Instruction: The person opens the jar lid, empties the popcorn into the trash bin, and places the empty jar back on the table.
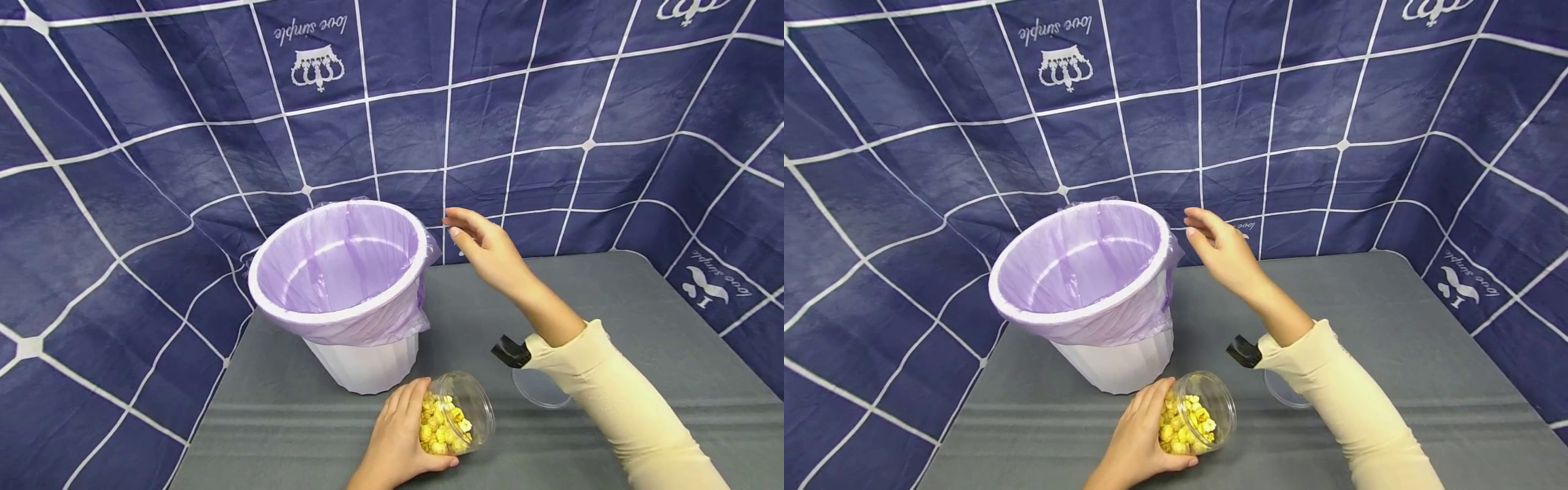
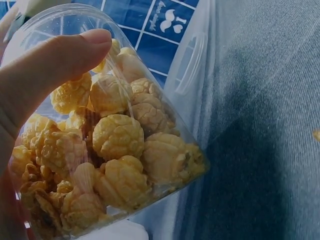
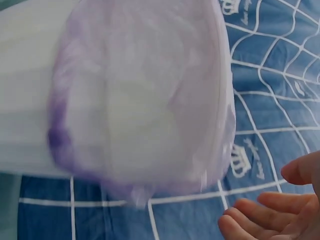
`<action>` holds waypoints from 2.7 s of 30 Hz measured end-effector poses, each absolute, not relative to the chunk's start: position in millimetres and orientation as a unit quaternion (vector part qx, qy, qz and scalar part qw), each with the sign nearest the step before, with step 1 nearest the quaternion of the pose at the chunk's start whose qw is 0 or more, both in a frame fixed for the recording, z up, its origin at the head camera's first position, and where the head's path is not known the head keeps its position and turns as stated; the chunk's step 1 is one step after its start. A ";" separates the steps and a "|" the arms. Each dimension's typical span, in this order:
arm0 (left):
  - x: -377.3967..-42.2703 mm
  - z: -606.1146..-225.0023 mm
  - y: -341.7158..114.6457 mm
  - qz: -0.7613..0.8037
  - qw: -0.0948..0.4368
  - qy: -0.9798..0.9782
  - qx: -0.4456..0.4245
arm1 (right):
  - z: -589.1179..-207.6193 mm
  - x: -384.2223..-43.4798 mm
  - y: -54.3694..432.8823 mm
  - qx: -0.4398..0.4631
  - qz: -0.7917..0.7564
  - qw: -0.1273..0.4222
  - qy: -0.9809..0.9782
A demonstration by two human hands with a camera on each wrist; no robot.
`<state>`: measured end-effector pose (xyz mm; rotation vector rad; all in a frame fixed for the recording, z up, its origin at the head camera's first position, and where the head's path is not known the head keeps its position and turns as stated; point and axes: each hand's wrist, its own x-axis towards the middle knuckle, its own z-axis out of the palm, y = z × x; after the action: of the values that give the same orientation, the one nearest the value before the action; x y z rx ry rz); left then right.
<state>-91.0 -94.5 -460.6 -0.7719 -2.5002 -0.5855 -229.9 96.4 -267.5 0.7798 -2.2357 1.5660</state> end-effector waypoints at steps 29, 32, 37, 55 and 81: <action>-77.9 -438.7 -113.3 -0.280 0.271 -0.893 -0.224 | -282.6 -255.3 52.2 0.241 0.662 -0.024 -0.710; -73.4 -427.3 -119.9 -0.313 0.279 -0.885 -0.200 | -283.5 -255.5 52.7 0.242 0.660 -0.023 -0.710; -62.1 -404.3 -130.2 -0.404 0.265 -0.863 -0.148 | -283.7 -255.5 52.5 0.248 0.658 -0.020 -0.711; -66.6 -292.5 -161.9 -0.610 0.342 -0.633 -0.333 | -284.3 -255.6 53.6 0.248 0.659 -0.020 -0.710; -153.1 -216.2 -209.4 -0.220 0.456 -0.851 -0.139 | -285.5 -258.3 52.5 0.242 0.661 -0.019 -0.710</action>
<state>-153.1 -209.4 -216.2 -0.3438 -2.0982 -0.5422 -258.3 52.5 -285.5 0.7683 -2.2572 2.1032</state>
